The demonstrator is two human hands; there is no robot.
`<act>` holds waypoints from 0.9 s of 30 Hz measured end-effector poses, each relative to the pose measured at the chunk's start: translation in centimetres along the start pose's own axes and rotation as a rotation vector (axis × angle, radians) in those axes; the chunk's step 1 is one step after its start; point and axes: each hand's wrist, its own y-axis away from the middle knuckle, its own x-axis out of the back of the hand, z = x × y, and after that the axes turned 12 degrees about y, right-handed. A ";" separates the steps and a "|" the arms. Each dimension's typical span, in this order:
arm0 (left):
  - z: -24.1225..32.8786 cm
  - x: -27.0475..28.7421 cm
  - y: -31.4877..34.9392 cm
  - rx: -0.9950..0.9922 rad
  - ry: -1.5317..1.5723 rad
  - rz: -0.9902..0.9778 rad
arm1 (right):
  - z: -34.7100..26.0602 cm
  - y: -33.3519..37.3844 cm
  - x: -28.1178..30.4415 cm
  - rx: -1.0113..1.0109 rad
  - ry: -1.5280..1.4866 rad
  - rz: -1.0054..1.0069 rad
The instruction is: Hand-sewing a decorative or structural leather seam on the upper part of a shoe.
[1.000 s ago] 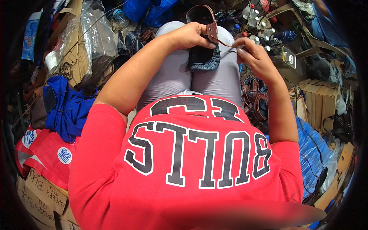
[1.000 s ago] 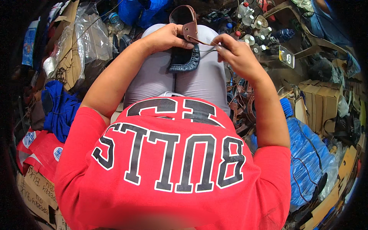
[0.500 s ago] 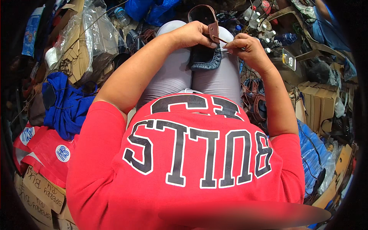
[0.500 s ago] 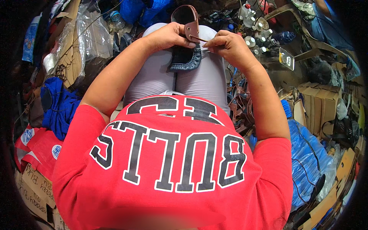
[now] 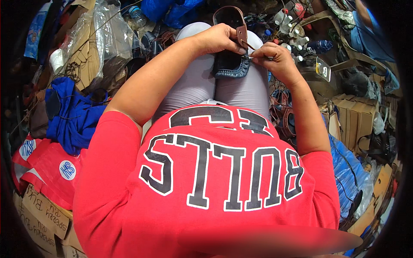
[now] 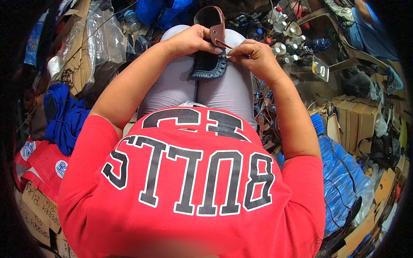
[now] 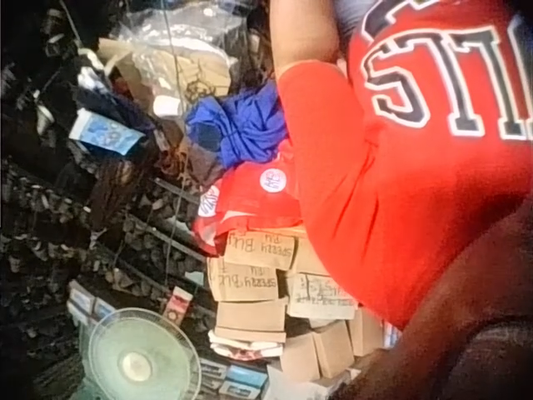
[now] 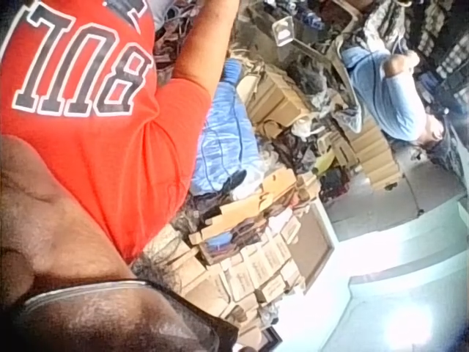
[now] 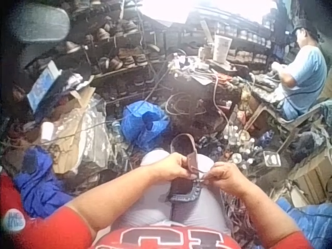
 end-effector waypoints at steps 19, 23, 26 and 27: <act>1.1 1.2 0.4 -0.014 -0.289 -0.294 | -4.1 1.7 -0.2 0.143 0.500 0.133; 1.6 0.9 0.3 0.033 -0.354 -0.296 | -5.8 1.2 0.5 0.206 0.865 0.018; 1.4 1.1 0.2 0.030 -0.413 -0.302 | -7.6 -0.2 0.8 0.347 0.979 -0.040; 1.3 1.2 0.1 0.021 -0.443 -0.310 | -7.8 -0.8 0.6 0.360 1.043 -0.059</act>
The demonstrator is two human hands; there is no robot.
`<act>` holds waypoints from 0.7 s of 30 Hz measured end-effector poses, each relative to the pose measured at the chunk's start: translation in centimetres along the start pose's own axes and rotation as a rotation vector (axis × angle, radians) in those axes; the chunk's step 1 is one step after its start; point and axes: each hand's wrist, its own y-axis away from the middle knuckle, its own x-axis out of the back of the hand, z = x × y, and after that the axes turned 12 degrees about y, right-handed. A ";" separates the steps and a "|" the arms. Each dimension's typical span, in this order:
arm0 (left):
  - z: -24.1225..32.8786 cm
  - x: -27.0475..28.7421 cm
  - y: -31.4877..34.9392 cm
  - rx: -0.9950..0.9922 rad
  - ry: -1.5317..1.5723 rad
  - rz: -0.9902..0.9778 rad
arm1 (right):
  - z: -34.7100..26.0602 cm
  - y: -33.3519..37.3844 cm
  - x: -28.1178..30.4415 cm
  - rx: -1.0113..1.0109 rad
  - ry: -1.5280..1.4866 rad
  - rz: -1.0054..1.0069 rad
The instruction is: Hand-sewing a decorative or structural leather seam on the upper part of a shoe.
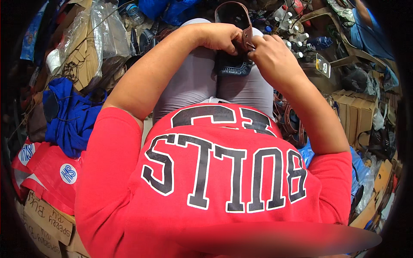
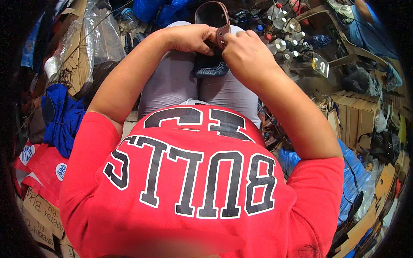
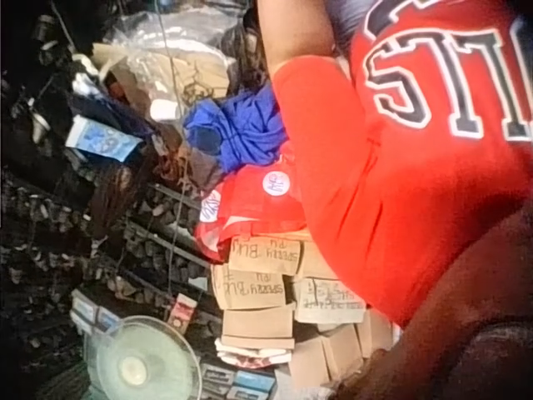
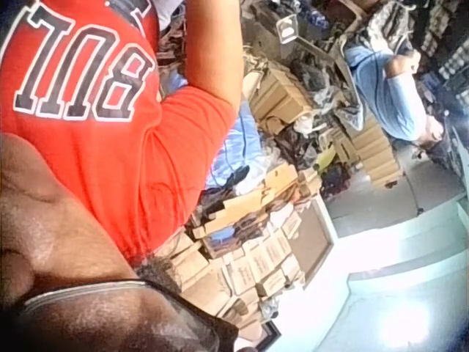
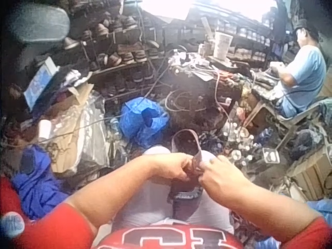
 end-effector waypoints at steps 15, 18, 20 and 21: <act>1.0 -5.5 5.1 -0.210 -0.454 0.872 | 3.3 4.1 -4.5 -0.609 -1.445 -0.180; 2.5 -7.1 9.4 -0.025 -0.260 0.741 | 5.1 8.7 -5.7 -0.422 -2.121 0.508; 2.3 -6.6 11.9 0.136 -0.161 0.569 | 8.0 10.7 -4.3 -0.096 -2.569 0.578; 1.8 -5.9 12.7 0.161 -0.160 0.533 | 9.3 12.2 -4.6 -0.071 -2.521 0.584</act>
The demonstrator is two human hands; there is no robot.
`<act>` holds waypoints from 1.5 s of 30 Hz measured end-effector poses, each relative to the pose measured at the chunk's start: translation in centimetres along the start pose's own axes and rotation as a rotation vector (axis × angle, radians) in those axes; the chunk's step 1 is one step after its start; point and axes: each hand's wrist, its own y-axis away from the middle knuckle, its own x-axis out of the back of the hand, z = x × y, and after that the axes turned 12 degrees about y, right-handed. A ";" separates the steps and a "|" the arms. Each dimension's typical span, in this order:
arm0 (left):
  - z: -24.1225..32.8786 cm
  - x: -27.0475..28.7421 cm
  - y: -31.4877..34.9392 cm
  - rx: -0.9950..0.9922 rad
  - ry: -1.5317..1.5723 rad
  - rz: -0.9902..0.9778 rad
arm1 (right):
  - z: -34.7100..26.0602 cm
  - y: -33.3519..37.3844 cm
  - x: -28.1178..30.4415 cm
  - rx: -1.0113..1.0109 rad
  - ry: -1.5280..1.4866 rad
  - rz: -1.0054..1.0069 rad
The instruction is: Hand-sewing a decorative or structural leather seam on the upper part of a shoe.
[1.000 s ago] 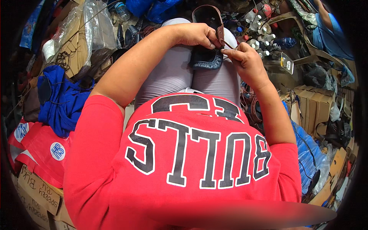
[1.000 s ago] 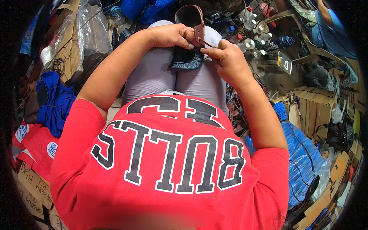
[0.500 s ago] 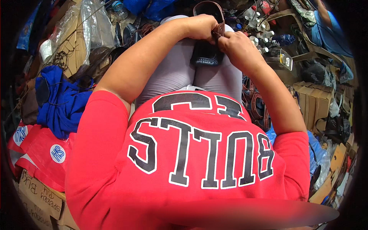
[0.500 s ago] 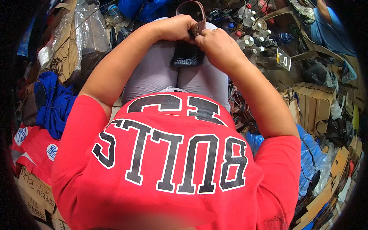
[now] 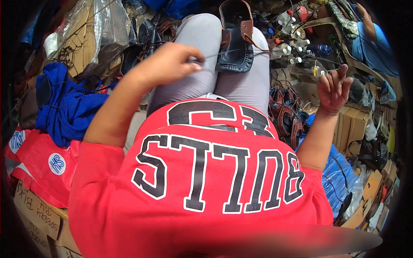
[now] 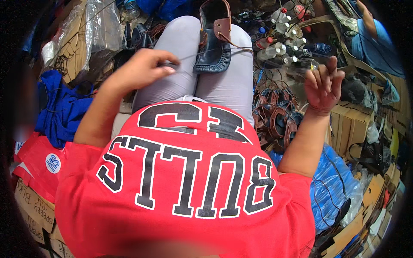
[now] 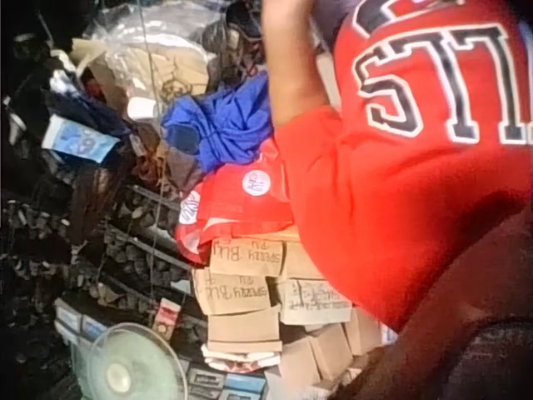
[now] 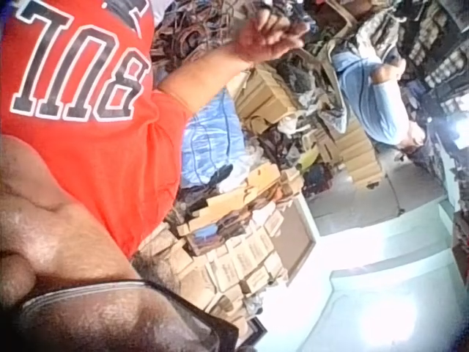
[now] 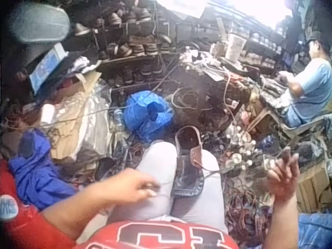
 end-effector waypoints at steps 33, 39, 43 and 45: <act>1.4 -1.4 -13.4 -0.205 0.125 -0.193 | 7.5 -4.6 -6.1 -0.192 1.842 -0.050; 0.9 -1.8 -13.5 -0.240 0.172 -0.179 | 9.4 -6.5 -8.0 -0.336 1.990 -0.267; 0.6 -1.9 -14.2 -0.183 0.125 -0.242 | 9.8 -5.8 -7.2 -0.319 1.876 -0.333; 0.2 -1.9 -14.4 -0.166 0.143 -0.258 | 9.8 -5.1 -7.2 -0.295 1.881 -0.311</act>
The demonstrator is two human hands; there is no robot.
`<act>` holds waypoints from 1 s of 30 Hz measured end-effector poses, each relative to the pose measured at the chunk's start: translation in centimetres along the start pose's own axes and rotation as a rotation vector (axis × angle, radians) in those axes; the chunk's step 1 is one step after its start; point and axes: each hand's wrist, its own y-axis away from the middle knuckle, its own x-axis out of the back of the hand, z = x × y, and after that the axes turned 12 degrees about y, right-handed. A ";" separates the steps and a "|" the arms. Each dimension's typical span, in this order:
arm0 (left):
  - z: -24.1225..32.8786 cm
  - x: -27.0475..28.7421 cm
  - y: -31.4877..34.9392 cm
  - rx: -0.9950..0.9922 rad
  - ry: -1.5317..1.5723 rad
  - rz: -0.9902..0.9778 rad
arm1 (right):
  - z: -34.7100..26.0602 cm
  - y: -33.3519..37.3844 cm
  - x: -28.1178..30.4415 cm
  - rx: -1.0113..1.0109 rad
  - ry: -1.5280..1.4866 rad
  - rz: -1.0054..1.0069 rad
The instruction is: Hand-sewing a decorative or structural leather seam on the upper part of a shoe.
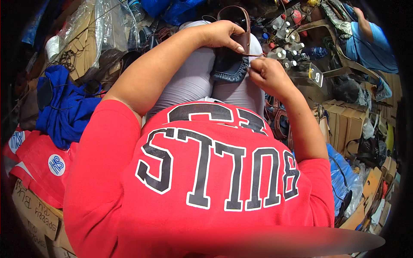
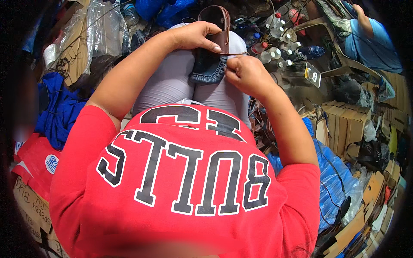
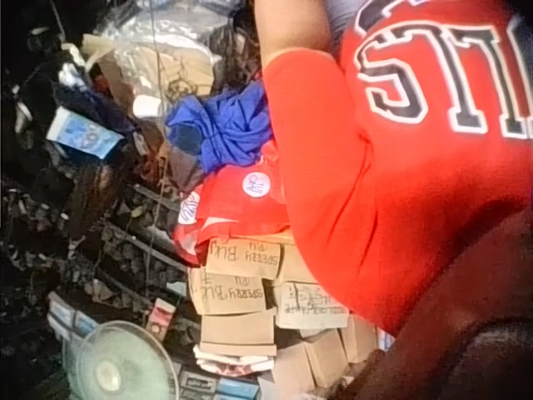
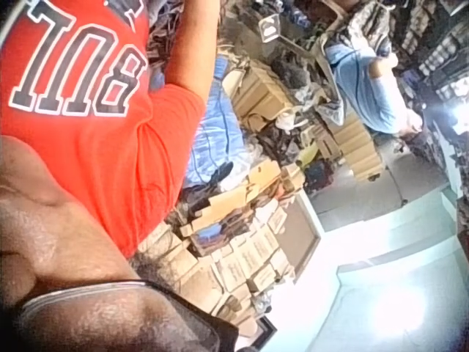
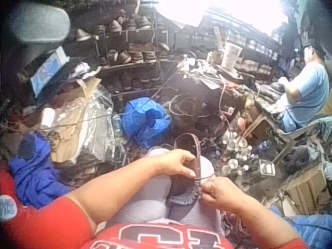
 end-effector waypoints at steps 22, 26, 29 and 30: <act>1.1 0.8 1.3 -0.031 -0.110 0.018 | -0.9 1.7 -0.3 -0.215 -0.065 0.216; 1.5 0.7 1.3 0.005 -0.035 -0.004 | -1.2 1.3 0.5 -0.231 -0.033 0.172; 1.1 0.4 0.8 0.006 0.021 -0.002 | -1.6 1.0 0.6 -0.230 0.034 0.161; 1.1 0.2 0.6 0.005 0.023 -0.001 | -1.7 0.9 0.5 -0.234 0.037 0.170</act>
